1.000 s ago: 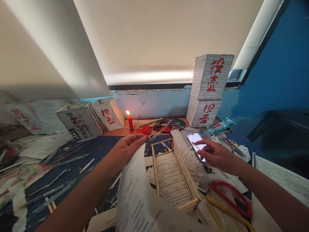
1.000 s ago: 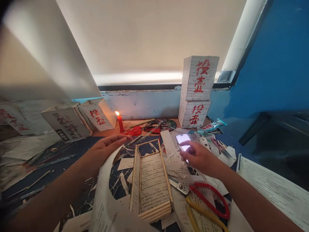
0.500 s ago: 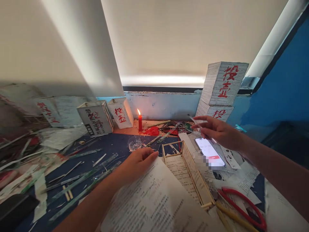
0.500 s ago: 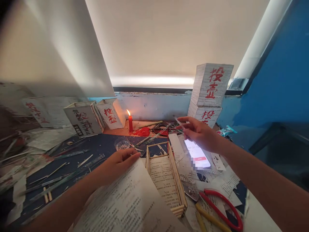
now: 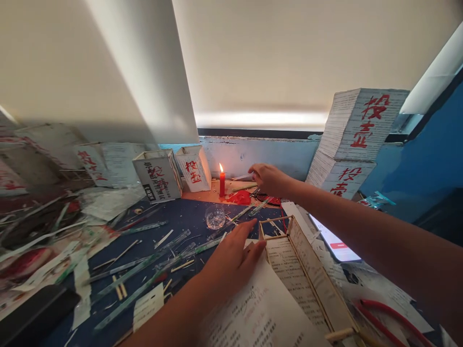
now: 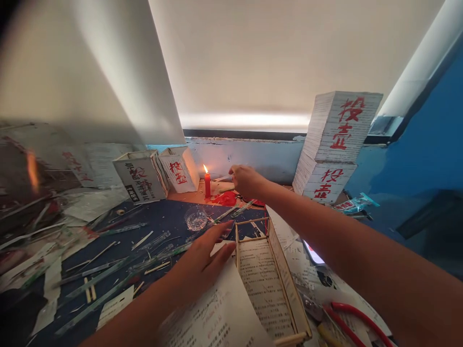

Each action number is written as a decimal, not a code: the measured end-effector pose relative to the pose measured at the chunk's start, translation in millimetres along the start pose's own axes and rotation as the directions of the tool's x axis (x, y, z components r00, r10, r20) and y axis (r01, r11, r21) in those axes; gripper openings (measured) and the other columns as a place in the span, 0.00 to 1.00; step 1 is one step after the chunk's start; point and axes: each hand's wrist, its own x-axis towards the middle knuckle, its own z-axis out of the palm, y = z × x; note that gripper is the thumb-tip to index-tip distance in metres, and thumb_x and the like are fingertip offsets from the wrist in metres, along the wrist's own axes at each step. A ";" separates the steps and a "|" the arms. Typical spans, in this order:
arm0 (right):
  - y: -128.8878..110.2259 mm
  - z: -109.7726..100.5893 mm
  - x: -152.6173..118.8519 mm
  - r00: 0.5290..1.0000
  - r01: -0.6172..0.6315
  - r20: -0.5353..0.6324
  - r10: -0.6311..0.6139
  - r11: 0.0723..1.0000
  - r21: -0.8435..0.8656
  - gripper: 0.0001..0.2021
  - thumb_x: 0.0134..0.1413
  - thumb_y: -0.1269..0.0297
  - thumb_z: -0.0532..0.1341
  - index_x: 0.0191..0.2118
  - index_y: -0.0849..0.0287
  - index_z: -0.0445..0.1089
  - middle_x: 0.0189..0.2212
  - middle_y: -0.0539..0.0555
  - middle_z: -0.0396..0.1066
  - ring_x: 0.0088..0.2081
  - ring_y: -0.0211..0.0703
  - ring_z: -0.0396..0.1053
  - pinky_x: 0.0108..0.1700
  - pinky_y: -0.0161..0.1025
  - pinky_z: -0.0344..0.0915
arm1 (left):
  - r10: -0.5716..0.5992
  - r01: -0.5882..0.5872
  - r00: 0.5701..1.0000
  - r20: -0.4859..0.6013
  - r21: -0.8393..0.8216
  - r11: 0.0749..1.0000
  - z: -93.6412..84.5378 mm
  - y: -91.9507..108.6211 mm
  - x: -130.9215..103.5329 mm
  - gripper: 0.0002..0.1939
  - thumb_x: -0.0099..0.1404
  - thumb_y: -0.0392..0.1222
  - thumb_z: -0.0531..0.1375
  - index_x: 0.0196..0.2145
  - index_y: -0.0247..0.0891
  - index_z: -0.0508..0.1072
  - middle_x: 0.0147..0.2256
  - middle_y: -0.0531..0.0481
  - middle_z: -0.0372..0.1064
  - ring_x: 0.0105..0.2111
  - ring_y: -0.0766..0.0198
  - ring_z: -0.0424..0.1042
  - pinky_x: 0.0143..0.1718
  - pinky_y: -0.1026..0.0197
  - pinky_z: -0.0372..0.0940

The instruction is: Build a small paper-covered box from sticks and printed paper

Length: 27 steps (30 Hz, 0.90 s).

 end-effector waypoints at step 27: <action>-4.4 43.9 58.4 0.998 0.055 -0.011 -0.055 0.998 0.001 0.14 0.68 0.59 0.64 0.55 0.59 0.72 0.52 0.57 0.74 0.48 0.49 0.76 0.49 0.51 0.75 | -0.045 0.050 0.998 0.040 -0.142 0.989 6.2 6.7 -5.4 0.39 0.74 0.65 0.50 0.71 0.37 0.56 0.69 0.36 0.59 0.67 0.42 0.61 0.66 0.38 0.60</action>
